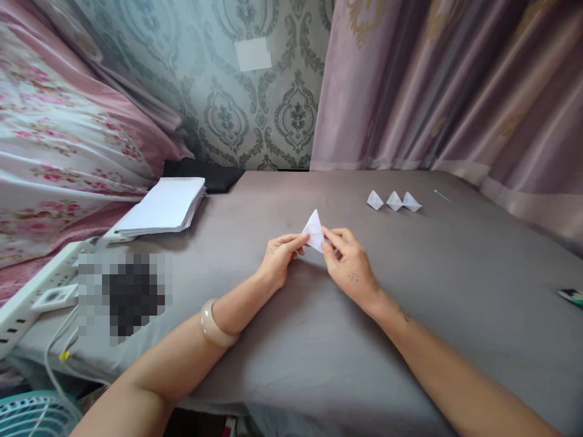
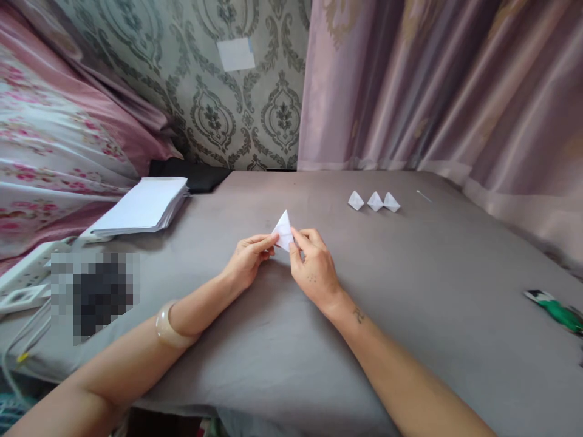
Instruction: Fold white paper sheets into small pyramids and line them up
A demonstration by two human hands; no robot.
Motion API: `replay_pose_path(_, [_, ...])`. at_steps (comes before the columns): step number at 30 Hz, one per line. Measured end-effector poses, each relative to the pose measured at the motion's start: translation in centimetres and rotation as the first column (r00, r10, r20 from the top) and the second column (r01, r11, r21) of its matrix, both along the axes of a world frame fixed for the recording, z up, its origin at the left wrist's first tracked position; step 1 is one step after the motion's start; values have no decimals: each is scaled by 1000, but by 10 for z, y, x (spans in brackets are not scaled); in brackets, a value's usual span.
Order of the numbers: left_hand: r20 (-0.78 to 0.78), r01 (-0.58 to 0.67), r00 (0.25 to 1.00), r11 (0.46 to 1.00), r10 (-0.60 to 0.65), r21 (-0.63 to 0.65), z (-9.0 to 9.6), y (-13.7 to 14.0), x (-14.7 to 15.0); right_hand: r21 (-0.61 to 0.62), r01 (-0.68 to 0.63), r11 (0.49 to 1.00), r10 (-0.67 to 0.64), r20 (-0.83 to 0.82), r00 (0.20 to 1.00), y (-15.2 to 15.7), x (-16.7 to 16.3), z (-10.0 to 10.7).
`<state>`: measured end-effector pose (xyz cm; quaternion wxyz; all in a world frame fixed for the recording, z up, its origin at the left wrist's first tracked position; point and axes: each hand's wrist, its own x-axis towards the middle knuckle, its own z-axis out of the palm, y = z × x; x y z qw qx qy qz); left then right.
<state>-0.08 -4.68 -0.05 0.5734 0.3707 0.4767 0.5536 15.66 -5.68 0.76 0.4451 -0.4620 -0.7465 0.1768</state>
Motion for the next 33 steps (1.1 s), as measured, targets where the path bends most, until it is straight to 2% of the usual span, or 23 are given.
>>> replay_pose_path(3, [-74, -54, 996, 997, 57, 52, 2, -1, 0, 44, 11, 999, -13, 33, 999, -4, -3, 0])
replay_pose_path(5, [-111, -61, 991, 993, 72, 99, 4, -3, 1, 32, 4, 999, -4, -26, 1000, -6, -6, 2])
replay_pose_path(8, [-127, -41, 990, 986, 62, 163, 6, -5, 5, -135, -13, 991, -19, -234, 972, -6, -10, 6])
replay_pose_path(10, [-126, -31, 990, 981, 56, 193, 7, -8, 8, -266, -37, 963, -66, -367, 928, -4, -11, 7])
replay_pose_path(15, [-187, 23, 982, 970, 23, 243, 8, -12, 10, -395, -158, 905, -67, -500, 863, 10, -2, 2])
replay_pose_path(17, [-157, 84, 986, 972, -49, 221, 8, -10, 8, -443, -244, 863, -28, -523, 852, 17, 6, -1])
replay_pose_path(19, [-22, 183, 983, 969, -182, 163, 8, -7, 6, -473, -348, 810, 49, -537, 842, 23, 15, -1])
replay_pose_path(22, [214, 372, 902, 926, -375, 58, 8, -2, 3, -475, -516, 713, 216, -552, 806, 26, 23, 3])
replay_pose_path(25, [221, 447, 869, 894, -443, 34, 10, -3, 0, -466, -611, 640, 343, -538, 770, 23, 27, 10])
replay_pose_path(30, [126, 434, 892, 901, -434, 30, 16, -6, -5, -492, -564, 663, 367, -443, 818, 20, 31, 19])
replay_pose_path(33, [141, 458, 880, 889, -453, -1, 19, -6, -8, -496, -580, 647, 423, -400, 813, 20, 34, 23])
